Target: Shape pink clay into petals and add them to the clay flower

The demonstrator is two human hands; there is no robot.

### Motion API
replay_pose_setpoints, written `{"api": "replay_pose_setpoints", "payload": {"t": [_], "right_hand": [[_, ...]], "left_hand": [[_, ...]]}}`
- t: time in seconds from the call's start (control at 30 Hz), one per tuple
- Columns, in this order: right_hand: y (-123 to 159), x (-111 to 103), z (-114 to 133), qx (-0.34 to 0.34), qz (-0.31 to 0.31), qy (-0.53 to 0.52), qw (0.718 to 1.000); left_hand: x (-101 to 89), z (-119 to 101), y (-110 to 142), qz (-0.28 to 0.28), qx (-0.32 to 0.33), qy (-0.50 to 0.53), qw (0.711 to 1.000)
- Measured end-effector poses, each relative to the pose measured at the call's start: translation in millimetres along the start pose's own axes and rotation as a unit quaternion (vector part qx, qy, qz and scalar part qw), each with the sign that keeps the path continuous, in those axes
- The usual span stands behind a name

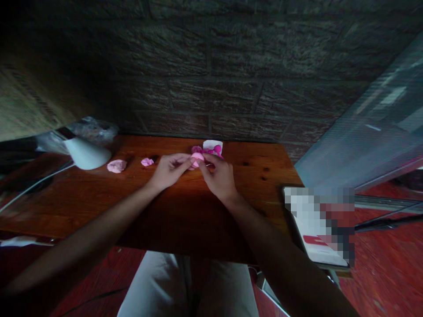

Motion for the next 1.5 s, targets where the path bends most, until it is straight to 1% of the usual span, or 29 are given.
{"api": "replay_pose_setpoints", "payload": {"t": [0.17,0.3,0.37,0.43,0.6,0.7,0.8,0.87,0.93,1.07,1.17,1.27,1.37,1.5], "right_hand": [[0.9,1.4,-0.5,-0.012,-0.015,-0.009,1.000],[1.3,-0.5,1.4,-0.002,-0.039,0.017,0.999],[1.3,-1.0,1.6,0.003,-0.041,0.022,0.999],[1.2,-0.1,1.0,0.003,-0.031,0.016,0.999],[0.7,5.1,-6.9,0.015,0.008,-0.019,1.000],[0.7,5.2,-10.0,0.022,0.005,-0.024,0.999],[1.6,3.0,-6.6,0.014,-0.007,-0.010,1.000],[2.7,1.0,-1.4,0.002,-0.020,0.008,1.000],[4.0,1.0,3.1,-0.008,-0.024,0.028,0.999],[4.9,3.9,4.9,-0.015,-0.018,0.050,0.998],[3.7,2.6,0.0,-0.004,-0.020,0.043,0.999],[2.7,0.3,-4.0,0.010,-0.021,0.044,0.999],[3.8,0.2,-2.2,0.009,-0.021,0.066,0.998],[5.5,4.4,1.7,0.001,-0.007,0.107,0.994]], "left_hand": [[0.5,-3.0,3.4,-0.010,0.018,-0.049,0.999],[0.8,-17.6,8.9,-0.046,0.053,-0.136,0.988],[1.1,-22.5,10.4,-0.058,0.065,-0.159,0.983],[1.0,-21.4,9.7,-0.058,0.065,-0.151,0.985],[-3.0,-6.2,4.1,-0.041,0.042,-0.099,0.993],[-2.0,-5.0,2.8,-0.018,0.040,-0.087,0.995],[1.0,-9.5,3.6,-0.006,0.039,-0.075,0.996],[1.6,-11.9,4.5,-0.015,0.037,-0.066,0.997],[0.3,-11.9,5.2,-0.036,0.033,-0.065,0.997],[-5.9,-4.9,4.7,-0.076,0.017,-0.060,0.995],[-5.6,-1.4,2.5,-0.057,0.012,-0.037,0.998],[-3.4,-3.0,1.4,-0.032,0.020,-0.033,0.999],[-5.5,-2.3,2.0,-0.043,0.013,-0.055,0.998],[-9.2,5.4,2.6,-0.068,-0.014,-0.066,0.995]]}}
Point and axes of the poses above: each hand's wrist, its own y-axis away from the middle knuckle, its own x-axis out of the palm, z = x × y, the point moved 8 cm from there along -y, towards the middle knuckle, and after that the axes turned 2 degrees about y, right-handed, at the moved point
